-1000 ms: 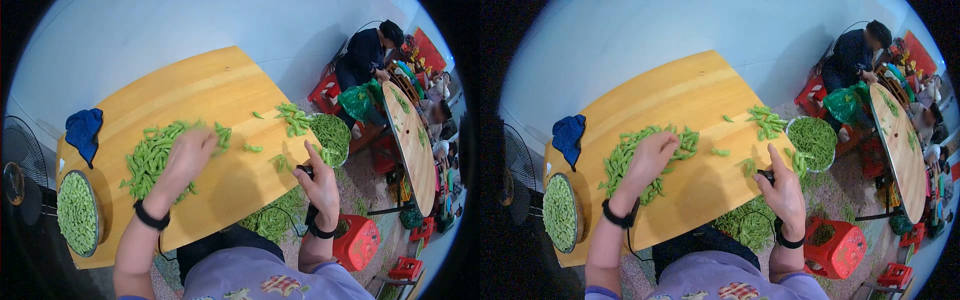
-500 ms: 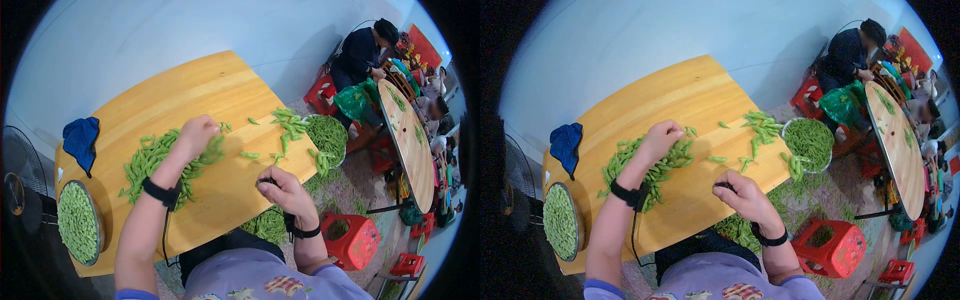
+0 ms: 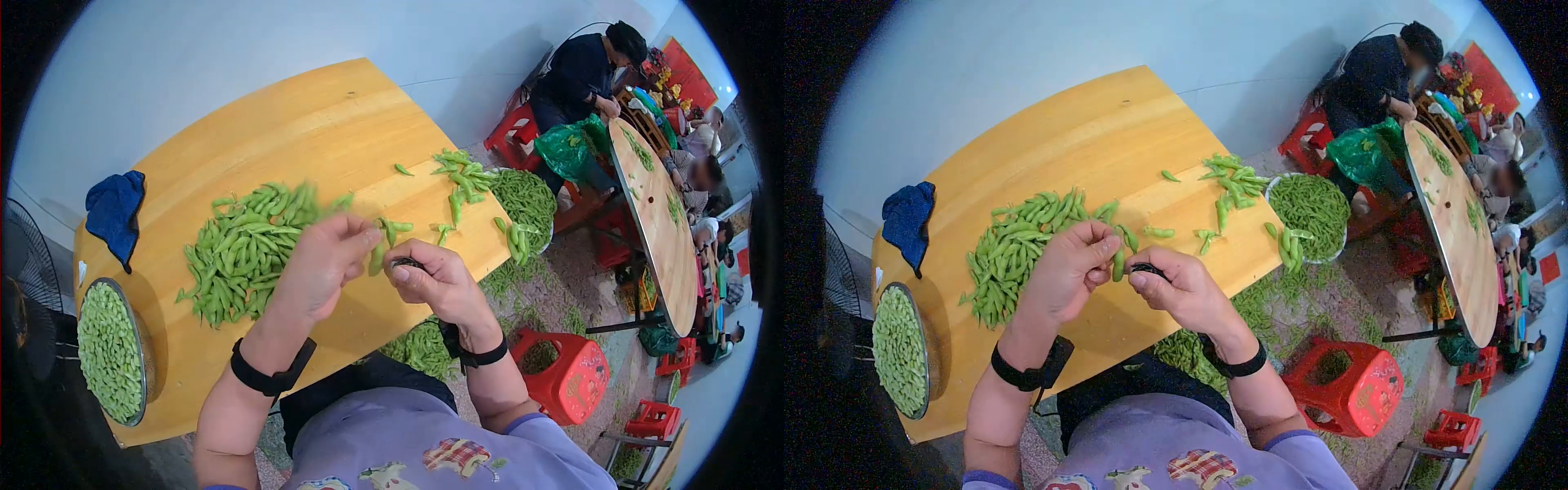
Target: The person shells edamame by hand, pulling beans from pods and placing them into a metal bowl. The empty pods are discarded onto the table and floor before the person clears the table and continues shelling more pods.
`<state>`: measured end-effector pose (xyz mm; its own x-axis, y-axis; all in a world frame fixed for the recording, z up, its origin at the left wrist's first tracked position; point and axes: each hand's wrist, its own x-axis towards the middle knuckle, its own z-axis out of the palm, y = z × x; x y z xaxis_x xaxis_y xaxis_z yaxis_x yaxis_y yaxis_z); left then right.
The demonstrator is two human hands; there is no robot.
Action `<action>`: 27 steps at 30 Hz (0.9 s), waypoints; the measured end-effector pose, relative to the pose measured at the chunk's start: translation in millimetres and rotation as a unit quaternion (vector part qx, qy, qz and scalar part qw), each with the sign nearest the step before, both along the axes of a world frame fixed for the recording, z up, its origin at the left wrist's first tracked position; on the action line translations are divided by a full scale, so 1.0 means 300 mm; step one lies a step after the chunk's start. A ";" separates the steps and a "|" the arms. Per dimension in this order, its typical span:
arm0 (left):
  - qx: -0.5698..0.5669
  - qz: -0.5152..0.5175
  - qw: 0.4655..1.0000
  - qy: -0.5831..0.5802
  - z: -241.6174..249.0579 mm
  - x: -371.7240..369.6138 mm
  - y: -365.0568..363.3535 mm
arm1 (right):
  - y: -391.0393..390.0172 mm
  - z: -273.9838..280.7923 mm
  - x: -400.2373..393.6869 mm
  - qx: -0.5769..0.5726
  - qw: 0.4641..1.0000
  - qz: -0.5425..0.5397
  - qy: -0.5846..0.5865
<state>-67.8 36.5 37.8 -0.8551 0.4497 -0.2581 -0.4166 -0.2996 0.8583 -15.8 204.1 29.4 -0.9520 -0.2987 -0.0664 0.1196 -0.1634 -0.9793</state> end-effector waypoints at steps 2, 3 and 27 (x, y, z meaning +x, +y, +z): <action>0.017 -0.008 1.000 0.019 0.000 0.014 0.008 | 0.011 -0.007 0.012 -0.003 1.000 0.002 0.007; 0.019 -0.009 1.000 0.018 0.006 0.024 0.015 | 0.017 -0.009 0.017 -0.007 1.000 0.007 0.016; 0.190 -0.052 0.976 -0.090 0.002 0.140 0.057 | 0.076 -0.015 0.085 -0.292 0.945 0.080 -0.124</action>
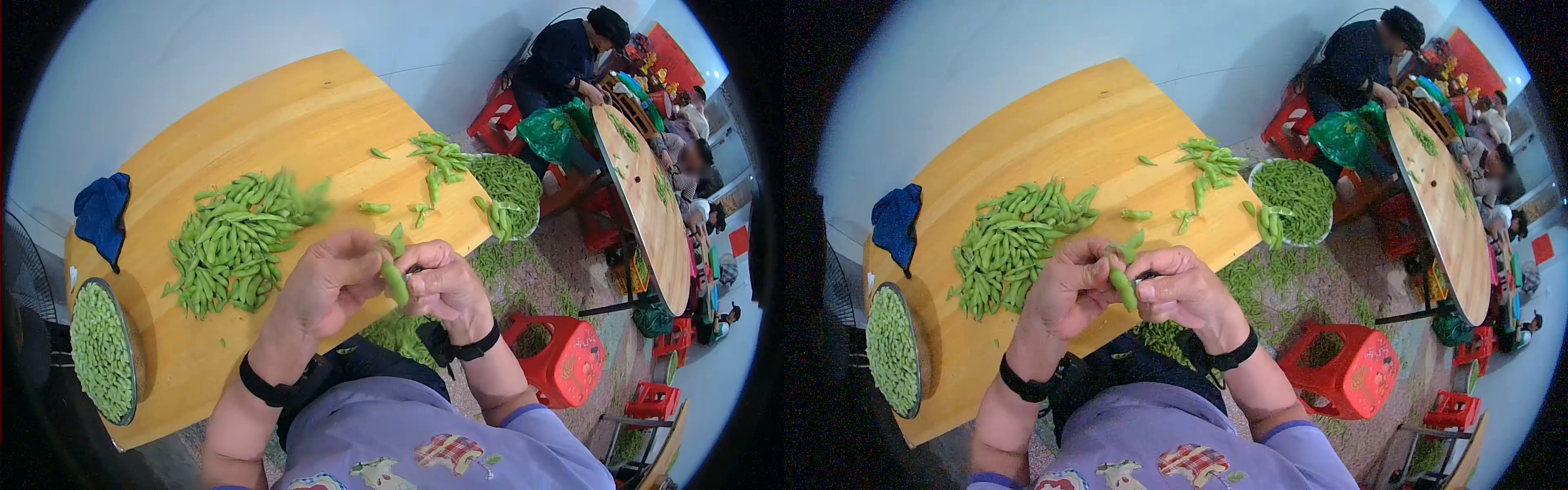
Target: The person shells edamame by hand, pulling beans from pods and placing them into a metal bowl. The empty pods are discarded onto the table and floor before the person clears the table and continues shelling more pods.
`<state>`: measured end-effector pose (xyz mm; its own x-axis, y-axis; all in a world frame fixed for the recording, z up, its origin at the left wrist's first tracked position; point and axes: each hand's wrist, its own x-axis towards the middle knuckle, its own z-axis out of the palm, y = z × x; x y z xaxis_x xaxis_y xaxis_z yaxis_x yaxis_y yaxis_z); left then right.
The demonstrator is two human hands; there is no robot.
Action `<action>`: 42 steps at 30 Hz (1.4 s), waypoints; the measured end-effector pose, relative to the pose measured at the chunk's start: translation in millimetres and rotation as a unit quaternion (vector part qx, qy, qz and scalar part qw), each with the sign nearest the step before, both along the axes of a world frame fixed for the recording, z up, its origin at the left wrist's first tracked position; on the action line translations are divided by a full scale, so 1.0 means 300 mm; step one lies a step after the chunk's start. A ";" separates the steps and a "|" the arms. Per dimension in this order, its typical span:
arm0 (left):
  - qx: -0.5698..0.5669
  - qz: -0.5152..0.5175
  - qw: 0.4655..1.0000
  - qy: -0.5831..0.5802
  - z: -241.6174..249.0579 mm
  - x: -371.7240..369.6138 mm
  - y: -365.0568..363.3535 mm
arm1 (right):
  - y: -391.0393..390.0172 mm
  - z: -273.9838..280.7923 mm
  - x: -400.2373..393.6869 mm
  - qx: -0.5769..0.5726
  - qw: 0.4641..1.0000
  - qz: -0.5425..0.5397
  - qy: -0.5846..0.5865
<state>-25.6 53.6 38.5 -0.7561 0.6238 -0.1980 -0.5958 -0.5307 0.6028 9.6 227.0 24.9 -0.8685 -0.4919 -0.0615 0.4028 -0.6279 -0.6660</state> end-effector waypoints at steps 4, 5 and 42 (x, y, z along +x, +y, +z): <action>-0.074 0.005 0.997 0.020 -0.001 -0.001 -0.004 | -0.055 0.016 0.017 0.386 0.875 -0.185 0.226; -0.151 0.030 0.987 0.041 0.003 0.005 -0.001 | -0.060 0.036 0.022 0.386 0.876 -0.183 0.226; -0.173 0.061 0.983 -0.023 -0.107 -0.001 -0.014 | -0.171 -0.050 0.024 0.569 0.684 -0.299 0.345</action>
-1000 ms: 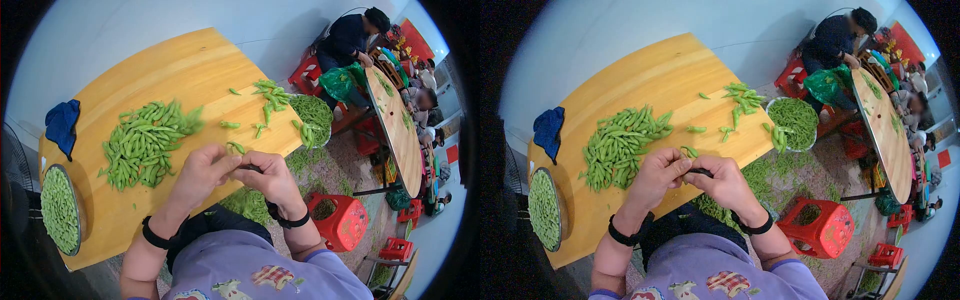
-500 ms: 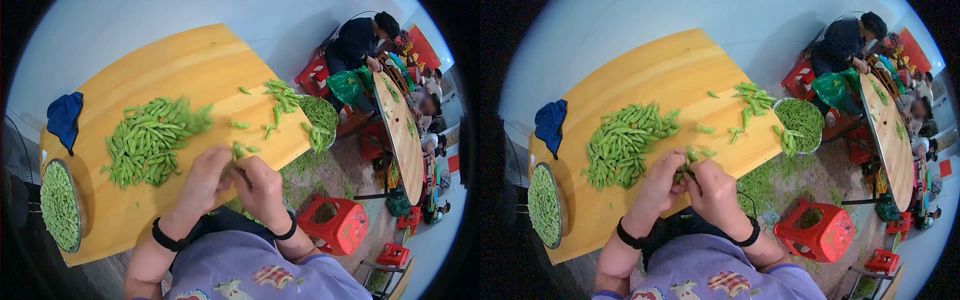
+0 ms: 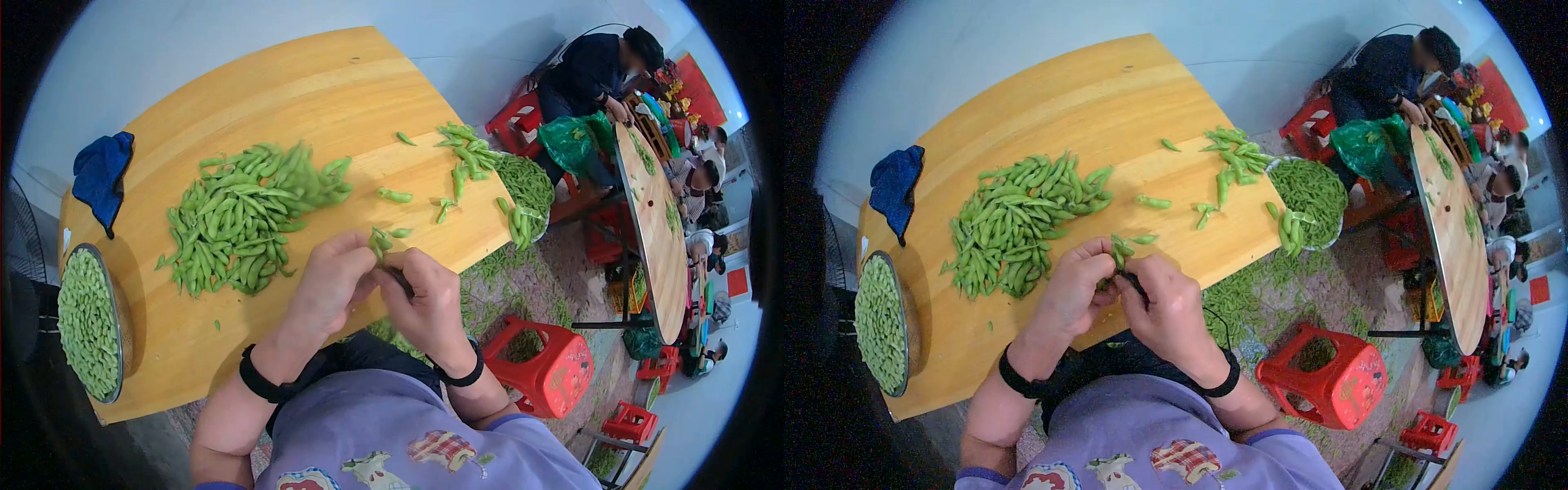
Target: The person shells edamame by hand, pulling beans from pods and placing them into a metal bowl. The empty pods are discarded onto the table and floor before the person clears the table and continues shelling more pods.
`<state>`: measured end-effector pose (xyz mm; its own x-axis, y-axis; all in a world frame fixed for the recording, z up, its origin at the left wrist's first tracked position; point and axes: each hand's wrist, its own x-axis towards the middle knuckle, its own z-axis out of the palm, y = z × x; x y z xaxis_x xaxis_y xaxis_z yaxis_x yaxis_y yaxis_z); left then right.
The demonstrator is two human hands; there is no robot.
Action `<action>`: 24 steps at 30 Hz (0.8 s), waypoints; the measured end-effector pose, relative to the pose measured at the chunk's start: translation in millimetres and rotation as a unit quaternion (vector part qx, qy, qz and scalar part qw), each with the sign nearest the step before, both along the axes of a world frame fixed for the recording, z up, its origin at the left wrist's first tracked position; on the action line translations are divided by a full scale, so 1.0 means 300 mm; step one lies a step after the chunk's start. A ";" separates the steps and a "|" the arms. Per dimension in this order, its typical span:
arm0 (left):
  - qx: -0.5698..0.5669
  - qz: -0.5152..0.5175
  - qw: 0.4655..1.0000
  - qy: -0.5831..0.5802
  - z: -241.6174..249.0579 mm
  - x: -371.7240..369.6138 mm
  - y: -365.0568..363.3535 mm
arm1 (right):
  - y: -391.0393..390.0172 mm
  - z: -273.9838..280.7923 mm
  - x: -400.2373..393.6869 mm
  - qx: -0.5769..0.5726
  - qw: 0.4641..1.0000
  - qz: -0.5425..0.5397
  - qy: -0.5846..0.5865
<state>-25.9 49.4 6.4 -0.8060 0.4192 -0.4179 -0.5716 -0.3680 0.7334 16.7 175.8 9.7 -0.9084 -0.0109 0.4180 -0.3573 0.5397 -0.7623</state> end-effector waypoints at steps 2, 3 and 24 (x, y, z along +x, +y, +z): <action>-0.088 0.002 0.995 0.038 -0.012 0.000 -0.005 | 0.014 0.004 0.001 -0.042 0.998 0.004 -0.047; -0.088 0.002 0.995 0.038 -0.006 -0.001 -0.012 | 0.024 0.008 0.000 -0.084 0.992 0.009 -0.093; -0.151 -0.156 0.965 0.148 0.070 -0.009 -0.066 | 0.205 0.018 -0.108 -0.589 0.613 0.333 -0.407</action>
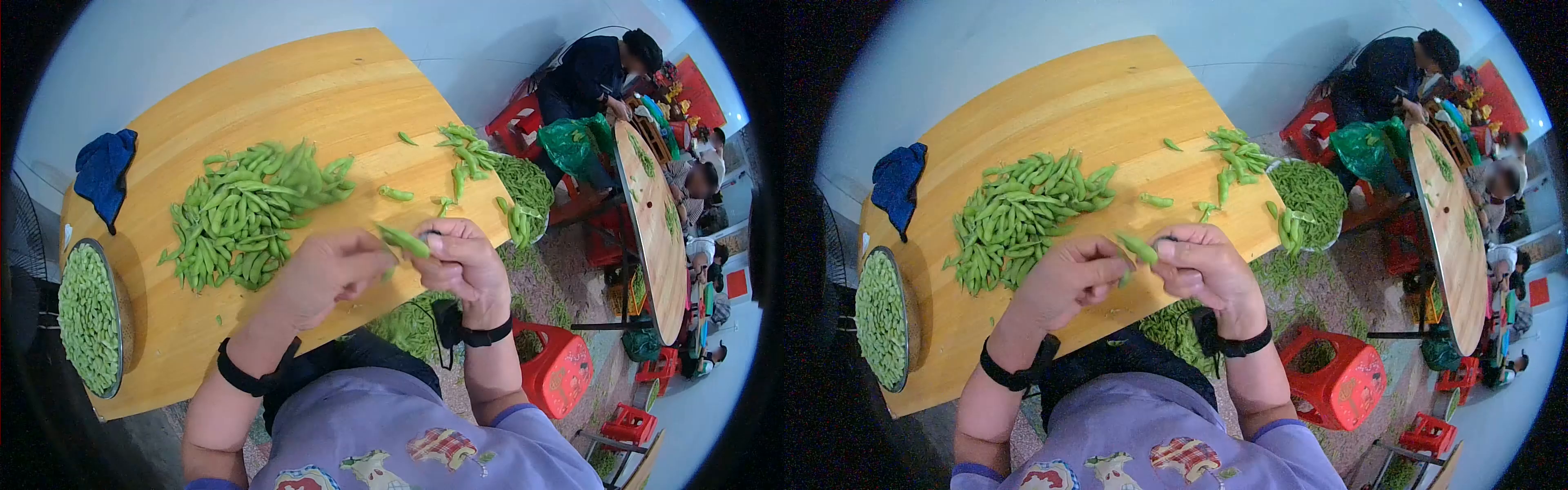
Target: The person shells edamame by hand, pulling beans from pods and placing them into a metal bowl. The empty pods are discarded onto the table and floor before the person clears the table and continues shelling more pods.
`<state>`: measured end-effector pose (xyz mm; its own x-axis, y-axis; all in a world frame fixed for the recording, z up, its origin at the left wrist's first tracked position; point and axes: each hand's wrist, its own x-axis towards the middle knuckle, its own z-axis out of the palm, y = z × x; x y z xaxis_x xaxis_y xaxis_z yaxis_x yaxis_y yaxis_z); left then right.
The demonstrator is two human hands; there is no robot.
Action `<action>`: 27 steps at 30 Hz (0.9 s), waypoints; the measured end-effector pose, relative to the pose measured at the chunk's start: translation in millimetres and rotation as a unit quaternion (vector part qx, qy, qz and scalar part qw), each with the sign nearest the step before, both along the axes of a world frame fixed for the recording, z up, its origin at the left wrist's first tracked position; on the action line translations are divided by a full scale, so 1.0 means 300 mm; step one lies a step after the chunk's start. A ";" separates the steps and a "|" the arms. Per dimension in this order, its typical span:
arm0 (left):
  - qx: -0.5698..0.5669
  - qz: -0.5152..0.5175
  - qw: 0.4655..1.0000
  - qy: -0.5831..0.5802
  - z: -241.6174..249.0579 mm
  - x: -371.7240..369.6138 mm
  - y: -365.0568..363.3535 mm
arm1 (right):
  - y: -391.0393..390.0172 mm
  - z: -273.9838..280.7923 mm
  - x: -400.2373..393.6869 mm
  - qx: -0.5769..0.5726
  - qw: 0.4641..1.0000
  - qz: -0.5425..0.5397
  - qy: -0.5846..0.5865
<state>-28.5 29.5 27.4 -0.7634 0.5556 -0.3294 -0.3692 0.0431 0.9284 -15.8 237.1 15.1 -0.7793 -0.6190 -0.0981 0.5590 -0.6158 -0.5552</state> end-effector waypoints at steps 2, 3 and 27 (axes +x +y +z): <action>0.180 0.056 0.969 -0.161 -0.001 -0.006 -0.012 | -0.015 0.016 0.002 0.191 0.972 -0.129 0.048; 0.179 0.058 0.969 -0.158 -0.003 -0.007 -0.015 | -0.030 0.026 0.014 0.189 0.972 -0.127 0.050; 0.191 0.149 0.969 -0.058 -0.002 0.035 0.032 | -0.124 0.054 0.129 0.485 0.800 -0.204 0.289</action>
<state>-18.0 39.3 26.7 -0.8787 0.4147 -0.2365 -0.4152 -0.4190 0.8075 22.8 199.9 31.3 -0.9857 -0.1524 0.0715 -0.1010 0.1955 -0.9755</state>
